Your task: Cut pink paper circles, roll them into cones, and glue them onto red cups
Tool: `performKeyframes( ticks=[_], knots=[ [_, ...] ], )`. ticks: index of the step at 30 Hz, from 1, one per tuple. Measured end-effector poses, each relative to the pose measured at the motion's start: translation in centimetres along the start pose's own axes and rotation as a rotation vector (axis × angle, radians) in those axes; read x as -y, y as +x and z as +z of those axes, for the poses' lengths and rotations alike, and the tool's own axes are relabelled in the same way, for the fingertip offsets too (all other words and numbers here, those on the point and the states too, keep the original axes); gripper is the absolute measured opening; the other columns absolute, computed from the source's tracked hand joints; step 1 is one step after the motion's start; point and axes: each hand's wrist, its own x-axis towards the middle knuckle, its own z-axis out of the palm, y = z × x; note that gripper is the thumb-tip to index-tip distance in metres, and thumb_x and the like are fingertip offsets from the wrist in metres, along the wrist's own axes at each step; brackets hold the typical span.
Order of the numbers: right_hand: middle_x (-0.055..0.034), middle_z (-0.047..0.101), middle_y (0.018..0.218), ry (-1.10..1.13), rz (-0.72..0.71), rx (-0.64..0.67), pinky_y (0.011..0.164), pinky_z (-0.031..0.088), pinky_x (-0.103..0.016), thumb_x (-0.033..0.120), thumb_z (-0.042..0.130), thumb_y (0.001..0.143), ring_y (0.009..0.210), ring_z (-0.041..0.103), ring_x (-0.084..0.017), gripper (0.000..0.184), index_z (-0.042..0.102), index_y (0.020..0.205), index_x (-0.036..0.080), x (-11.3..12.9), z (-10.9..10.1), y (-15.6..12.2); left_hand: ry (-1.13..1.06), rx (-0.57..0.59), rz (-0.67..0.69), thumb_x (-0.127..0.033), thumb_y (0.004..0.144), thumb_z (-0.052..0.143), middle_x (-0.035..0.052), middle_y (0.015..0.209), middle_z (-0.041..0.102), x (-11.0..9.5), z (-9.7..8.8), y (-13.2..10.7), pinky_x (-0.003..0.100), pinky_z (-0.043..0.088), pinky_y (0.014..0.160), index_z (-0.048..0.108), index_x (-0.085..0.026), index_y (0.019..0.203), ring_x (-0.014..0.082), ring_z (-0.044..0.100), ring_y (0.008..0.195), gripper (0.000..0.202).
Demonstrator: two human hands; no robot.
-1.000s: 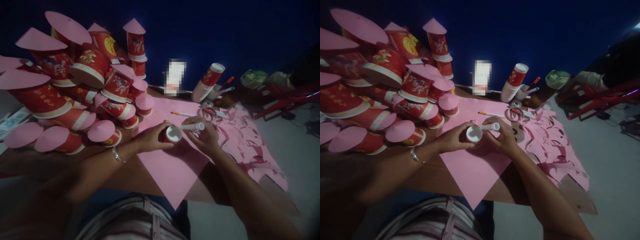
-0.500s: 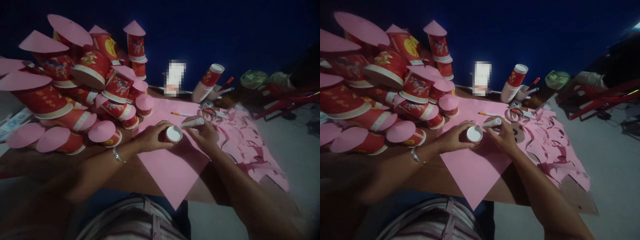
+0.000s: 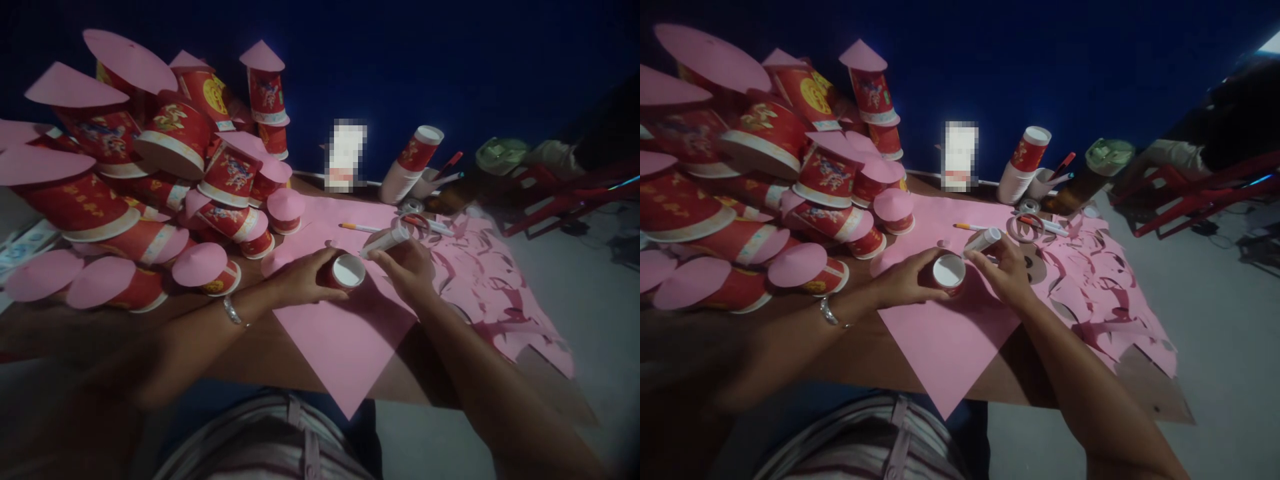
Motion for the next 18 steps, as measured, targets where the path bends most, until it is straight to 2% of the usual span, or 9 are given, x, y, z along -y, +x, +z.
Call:
performKeyframes(
  ticks=[4, 10, 12, 15, 18],
  knots=[
    [-0.0023, 0.072, 0.089, -0.158, -0.098, 0.072, 0.073, 0.057, -0.033, 0.042, 0.075, 0.092, 0.080, 0.067, -0.018, 0.019, 0.071, 0.090, 0.023, 0.6, -0.1, 0.2, 0.013, -0.012, -0.026, -0.043, 0.075, 0.086, 0.0084, 0.135, 0.070, -0.4, 0.0, 0.1, 0.049, 0.055, 0.104, 0.057, -0.027, 0.140, 0.0329, 0.067, 0.124, 0.073],
    [-0.0031, 0.072, 0.090, -0.275, -0.087, 0.066, 0.075, 0.058, -0.034, 0.038, 0.073, 0.092, 0.079, 0.068, -0.018, 0.016, 0.070, 0.088, 0.022, 0.8, -0.4, 0.4, 0.000, -0.003, -0.026, -0.046, 0.076, 0.086, 0.0079, 0.133, 0.071, -0.6, -0.1, 0.1, 0.047, 0.054, 0.103, 0.058, -0.027, 0.141, 0.0317, 0.068, 0.122, 0.073],
    [-0.0022, 0.072, 0.088, -0.267, -0.065, 0.077, 0.075, 0.058, -0.034, 0.035, 0.073, 0.092, 0.079, 0.068, -0.017, 0.014, 0.070, 0.087, 0.022, 0.6, -0.4, 0.4, -0.011, 0.000, -0.014, -0.045, 0.077, 0.085, 0.0078, 0.131, 0.072, -0.7, -0.1, 0.1, 0.046, 0.054, 0.102, 0.059, -0.027, 0.138, 0.0312, 0.068, 0.120, 0.070],
    [-0.0018, 0.072, 0.090, -0.173, -0.024, 0.027, 0.075, 0.058, -0.033, 0.035, 0.074, 0.091, 0.080, 0.068, -0.017, 0.013, 0.070, 0.090, 0.022, 0.0, -0.3, 0.3, -0.022, 0.003, 0.003, -0.045, 0.077, 0.085, 0.0080, 0.132, 0.071, -0.9, -0.1, 0.2, 0.045, 0.054, 0.104, 0.061, -0.025, 0.135, 0.0309, 0.067, 0.122, 0.066],
    [-0.0024, 0.072, 0.096, -0.095, -0.045, 0.006, 0.077, 0.057, -0.034, 0.036, 0.075, 0.092, 0.085, 0.069, -0.018, 0.014, 0.071, 0.094, 0.023, -0.3, -0.2, 0.2, -0.027, 0.004, -0.018, -0.046, 0.076, 0.085, 0.0080, 0.135, 0.070, -0.9, -0.1, 0.2, 0.045, 0.053, 0.105, 0.060, -0.025, 0.138, 0.0311, 0.066, 0.126, 0.070]
  ],
)
